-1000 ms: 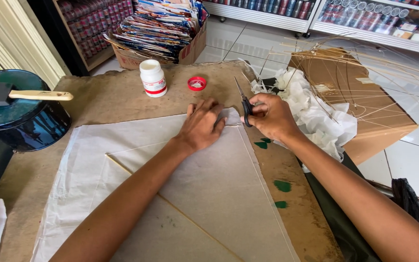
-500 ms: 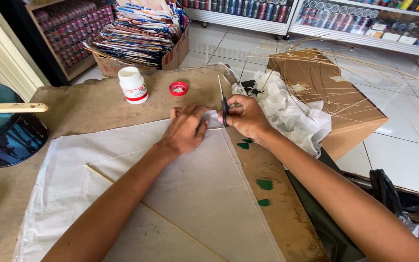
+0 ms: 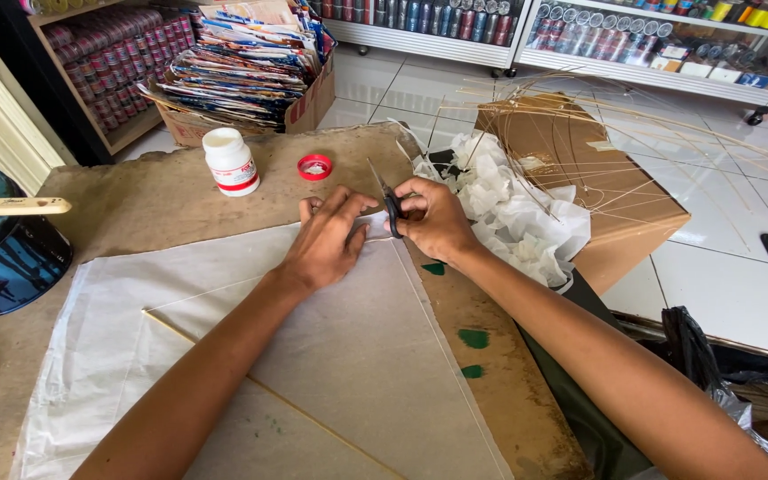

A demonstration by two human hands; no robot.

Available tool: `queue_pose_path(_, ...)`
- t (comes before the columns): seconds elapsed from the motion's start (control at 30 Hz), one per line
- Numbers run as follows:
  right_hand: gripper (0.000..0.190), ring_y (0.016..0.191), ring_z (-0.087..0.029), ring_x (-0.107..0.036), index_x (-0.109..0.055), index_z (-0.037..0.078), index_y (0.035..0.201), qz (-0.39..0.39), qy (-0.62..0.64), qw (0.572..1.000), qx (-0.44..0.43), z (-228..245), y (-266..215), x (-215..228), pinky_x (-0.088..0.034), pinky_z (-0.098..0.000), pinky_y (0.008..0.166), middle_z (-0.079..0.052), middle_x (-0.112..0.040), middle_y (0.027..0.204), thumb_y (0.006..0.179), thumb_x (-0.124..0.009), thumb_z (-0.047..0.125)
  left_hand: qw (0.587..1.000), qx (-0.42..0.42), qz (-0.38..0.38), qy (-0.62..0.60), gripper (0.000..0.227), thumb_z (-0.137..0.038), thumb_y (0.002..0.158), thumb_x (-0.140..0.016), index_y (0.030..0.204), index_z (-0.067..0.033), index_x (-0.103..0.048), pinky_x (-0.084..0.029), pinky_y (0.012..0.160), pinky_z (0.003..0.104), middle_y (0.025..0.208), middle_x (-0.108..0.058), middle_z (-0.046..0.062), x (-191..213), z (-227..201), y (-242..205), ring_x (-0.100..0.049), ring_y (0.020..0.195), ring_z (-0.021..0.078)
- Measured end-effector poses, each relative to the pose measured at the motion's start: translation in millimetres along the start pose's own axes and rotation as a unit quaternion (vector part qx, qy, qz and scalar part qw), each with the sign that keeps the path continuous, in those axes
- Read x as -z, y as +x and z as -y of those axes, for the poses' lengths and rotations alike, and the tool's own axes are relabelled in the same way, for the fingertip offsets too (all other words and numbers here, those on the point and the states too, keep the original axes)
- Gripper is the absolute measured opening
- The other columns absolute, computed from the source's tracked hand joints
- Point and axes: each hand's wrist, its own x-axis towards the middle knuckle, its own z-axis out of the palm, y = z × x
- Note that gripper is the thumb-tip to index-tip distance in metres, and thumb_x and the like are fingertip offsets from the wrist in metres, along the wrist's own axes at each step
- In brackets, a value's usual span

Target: Trimming excess paper from the edges of a kite frame using scissors.

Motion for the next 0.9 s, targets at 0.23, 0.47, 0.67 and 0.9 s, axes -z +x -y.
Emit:
queue_pose_path(0.23, 0.045, 0.065, -0.006, -0.063, -0.07, 0.016, 0.115, -0.022, -0.032, 0.999, 0.014, -13, 9, -8, -0.054, -0.0186, 0.055, -0.006, -0.074, 0.089, 0.071, -0.078, 0.006, 1.0, -0.004, -0.018, 0.0, 0.036, -0.012, 0.091, -0.067, 0.126, -0.0207, -0.06, -0.028, 0.103, 0.045, 0.108, -0.062, 0.001, 3, -3, -1, -0.064, 0.11, 0.0229)
queue_pose_path(0.47, 0.044, 0.067, -0.009, -0.059, -0.067, 0.01, 0.117, -0.038, -0.009, 0.998, 0.045, -1, 1, -5, -0.053, -0.0224, 0.055, -0.007, -0.068, 0.088, 0.073, -0.072, 0.002, 0.997, 0.08, 0.0, -0.018, 0.037, -0.017, 0.089, -0.064, 0.126, -0.0202, -0.061, -0.025, 0.106, 0.049, 0.111, -0.069, 0.002, 19, 2, 0, -0.066, 0.113, 0.0233)
queue_pose_path(0.67, 0.043, 0.064, -0.008, -0.057, -0.067, 0.007, 0.115, -0.049, 0.026, 0.997, 0.048, 8, -5, -4, -0.052, -0.0199, 0.053, -0.008, -0.067, 0.083, 0.073, -0.072, -0.002, 0.993, 0.103, 0.049, 0.013, 0.037, -0.025, 0.088, -0.068, 0.124, -0.0171, -0.065, -0.026, 0.104, 0.05, 0.112, -0.072, 0.005, 54, -5, -10, -0.067, 0.114, 0.0255)
queue_pose_path(0.9, 0.043, 0.06, -0.005, -0.056, -0.067, 0.007, 0.113, -0.054, 0.04, 0.996, 0.062, 13, -10, 0, -0.051, -0.0164, 0.049, -0.007, -0.07, 0.082, 0.072, -0.072, -0.004, 0.991, 0.116, 0.071, 0.018, 0.055, -0.043, 0.083, -0.076, 0.126, -0.0117, -0.063, -0.023, 0.103, 0.054, 0.116, -0.068, 0.011, 70, -10, -24, -0.062, 0.116, 0.03)
